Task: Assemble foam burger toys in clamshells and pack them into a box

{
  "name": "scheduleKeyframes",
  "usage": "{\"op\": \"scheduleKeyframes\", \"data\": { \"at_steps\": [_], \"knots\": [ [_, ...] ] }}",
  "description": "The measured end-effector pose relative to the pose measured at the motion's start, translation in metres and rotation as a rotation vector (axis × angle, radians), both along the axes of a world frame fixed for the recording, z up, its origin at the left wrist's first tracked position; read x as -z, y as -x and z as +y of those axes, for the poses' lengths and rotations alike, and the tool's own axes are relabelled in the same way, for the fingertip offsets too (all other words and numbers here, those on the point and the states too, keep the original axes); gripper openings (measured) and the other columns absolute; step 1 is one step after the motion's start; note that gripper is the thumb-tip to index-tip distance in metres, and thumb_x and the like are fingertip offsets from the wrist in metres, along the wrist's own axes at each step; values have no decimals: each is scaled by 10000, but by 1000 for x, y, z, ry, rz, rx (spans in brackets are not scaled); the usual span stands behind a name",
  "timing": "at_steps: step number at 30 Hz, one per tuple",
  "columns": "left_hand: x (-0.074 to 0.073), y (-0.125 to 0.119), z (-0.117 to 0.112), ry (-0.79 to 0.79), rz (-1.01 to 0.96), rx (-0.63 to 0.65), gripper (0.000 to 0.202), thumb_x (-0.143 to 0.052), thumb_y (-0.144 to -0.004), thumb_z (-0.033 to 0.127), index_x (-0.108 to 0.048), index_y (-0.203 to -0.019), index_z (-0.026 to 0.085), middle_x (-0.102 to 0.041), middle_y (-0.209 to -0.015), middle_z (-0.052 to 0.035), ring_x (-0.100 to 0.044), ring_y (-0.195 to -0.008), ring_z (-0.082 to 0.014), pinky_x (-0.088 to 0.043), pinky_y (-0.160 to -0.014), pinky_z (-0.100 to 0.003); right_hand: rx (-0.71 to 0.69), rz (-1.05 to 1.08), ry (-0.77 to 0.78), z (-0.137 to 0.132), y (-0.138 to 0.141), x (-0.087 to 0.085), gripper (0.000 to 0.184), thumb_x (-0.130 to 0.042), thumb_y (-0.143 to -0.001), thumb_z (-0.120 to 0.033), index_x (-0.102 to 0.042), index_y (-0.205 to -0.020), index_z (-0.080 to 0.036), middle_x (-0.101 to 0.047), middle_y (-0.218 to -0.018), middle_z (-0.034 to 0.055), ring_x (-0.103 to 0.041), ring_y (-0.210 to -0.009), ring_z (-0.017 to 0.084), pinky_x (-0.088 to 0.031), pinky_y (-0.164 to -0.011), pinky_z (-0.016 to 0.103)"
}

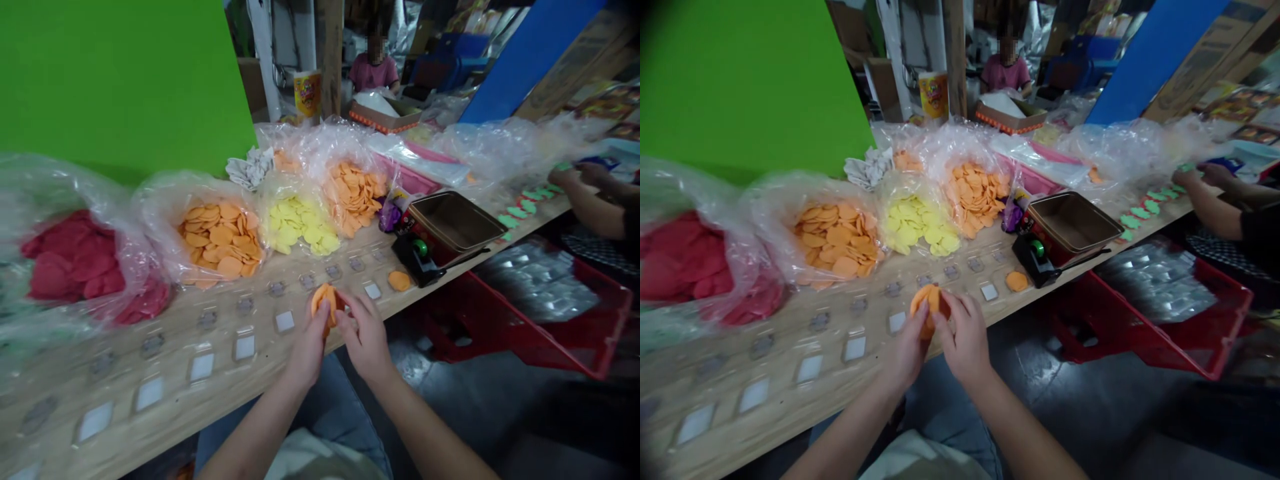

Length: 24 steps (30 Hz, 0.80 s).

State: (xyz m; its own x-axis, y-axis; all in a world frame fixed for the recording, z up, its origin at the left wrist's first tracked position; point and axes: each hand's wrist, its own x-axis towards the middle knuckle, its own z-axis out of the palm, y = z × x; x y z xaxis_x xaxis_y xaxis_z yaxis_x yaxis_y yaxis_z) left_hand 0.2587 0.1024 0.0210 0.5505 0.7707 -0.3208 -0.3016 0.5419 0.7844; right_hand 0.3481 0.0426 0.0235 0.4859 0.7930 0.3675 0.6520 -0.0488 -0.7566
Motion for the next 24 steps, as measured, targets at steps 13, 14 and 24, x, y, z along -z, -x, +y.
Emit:
{"op": "scheduleKeyframes", "data": {
  "at_steps": [13, 14, 24],
  "knots": [
    [7, 11, -3, -801, 409, -147, 322, -394, -886, 318, -485, -1182, 230, -506, -1181, -80, -444, -1134, -192, -302, -1005, -387, 20, 408, -3, 6, 18, 3, 328, -362, -902, -310, -568, -1138, -212, -618, -1125, 58, -573, -1024, 177, -452, -878, 309],
    [7, 11, -3, -794, 398, -139, 321, -384, -891, 316, -479, -1185, 229, -502, -1186, -81, -442, -1138, -189, -303, -1006, -384, 10, 414, -6, 6, 18, 2, 326, -384, -894, -318, -564, -1144, -213, -617, -1127, 56, -574, -1023, 178, -454, -874, 306],
    [-1, 11, 3, -330, 185, -5, 389, -374, -872, 443, -528, -1151, 221, -520, -1225, -77, -469, -1141, -202, -373, -956, -342, 156, 652, -56, 14, 17, 11, 306, -435, -852, -395, -626, -983, -194, -654, -991, 54, -592, -899, 174, -457, -802, 292]
  ]
}}
